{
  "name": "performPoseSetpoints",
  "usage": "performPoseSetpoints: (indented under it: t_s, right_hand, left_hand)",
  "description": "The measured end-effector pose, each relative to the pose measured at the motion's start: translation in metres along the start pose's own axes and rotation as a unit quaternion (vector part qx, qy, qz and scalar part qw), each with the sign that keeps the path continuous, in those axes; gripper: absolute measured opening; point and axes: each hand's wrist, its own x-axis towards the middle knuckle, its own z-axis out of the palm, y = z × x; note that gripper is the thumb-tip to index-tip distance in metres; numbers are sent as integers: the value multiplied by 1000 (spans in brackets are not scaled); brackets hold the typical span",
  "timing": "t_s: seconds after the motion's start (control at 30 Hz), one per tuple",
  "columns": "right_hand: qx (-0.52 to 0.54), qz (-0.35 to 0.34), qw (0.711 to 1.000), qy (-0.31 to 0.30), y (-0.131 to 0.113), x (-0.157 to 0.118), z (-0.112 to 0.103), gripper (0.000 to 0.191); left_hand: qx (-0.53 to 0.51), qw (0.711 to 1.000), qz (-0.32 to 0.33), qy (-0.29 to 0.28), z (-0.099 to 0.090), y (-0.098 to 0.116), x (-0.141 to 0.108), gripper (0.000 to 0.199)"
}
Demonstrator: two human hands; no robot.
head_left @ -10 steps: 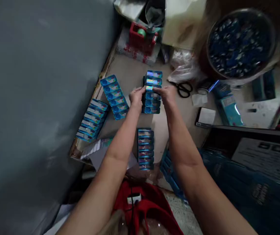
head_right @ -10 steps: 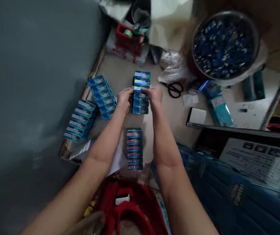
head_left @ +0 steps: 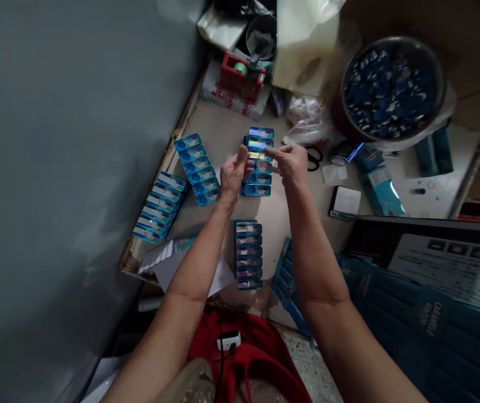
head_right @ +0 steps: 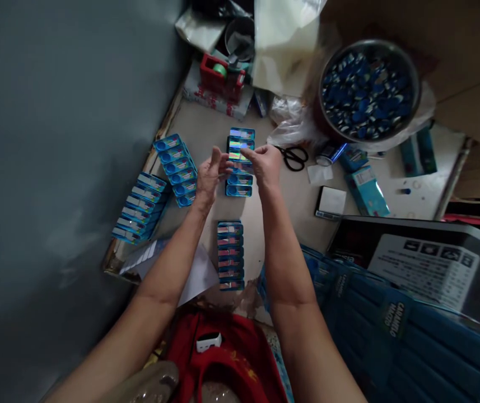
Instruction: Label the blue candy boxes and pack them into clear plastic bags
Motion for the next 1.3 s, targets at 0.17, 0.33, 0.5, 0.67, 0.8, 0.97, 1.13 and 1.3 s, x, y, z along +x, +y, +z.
performPoseSetpoints:
  t_s: [0.17,0.33,0.5,0.67,0.8,0.97,1.13,1.3]
  right_hand:
    - [52,37,998,2,-12,-15,10,52]
    - [33,26,999,-9,3,-18,-2,40]
    - [11,7,1000,13,32,-16,0,42]
    - [-78,-20,994,68,48,-6,17,37]
    - [-126,-6,989,77,44,-3,22,34]
    - [-154,-9,986,70,35,-8,23,33]
    - [-210,-36,970,115,35,-14,19,43]
    - [-179,-4,982,64,45,-18,7,32]
  left_hand:
    - [-61,996,-33,-56,1,10,-24,45]
    - [-31,999,-39,-19,-7,5,-20,25]
    - [119,992,-2,36,-15,11,-4,14]
    - [278,956,56,76,-11,4,16,10]
    - [305,948,40,75,-10,-6,22,8]
    - [337,938,34,81,-8,-9,20,7]
    - [312,944,-25,99,6,-20,24,8]
    - [154,963,-113,189,35,-39,25,41]
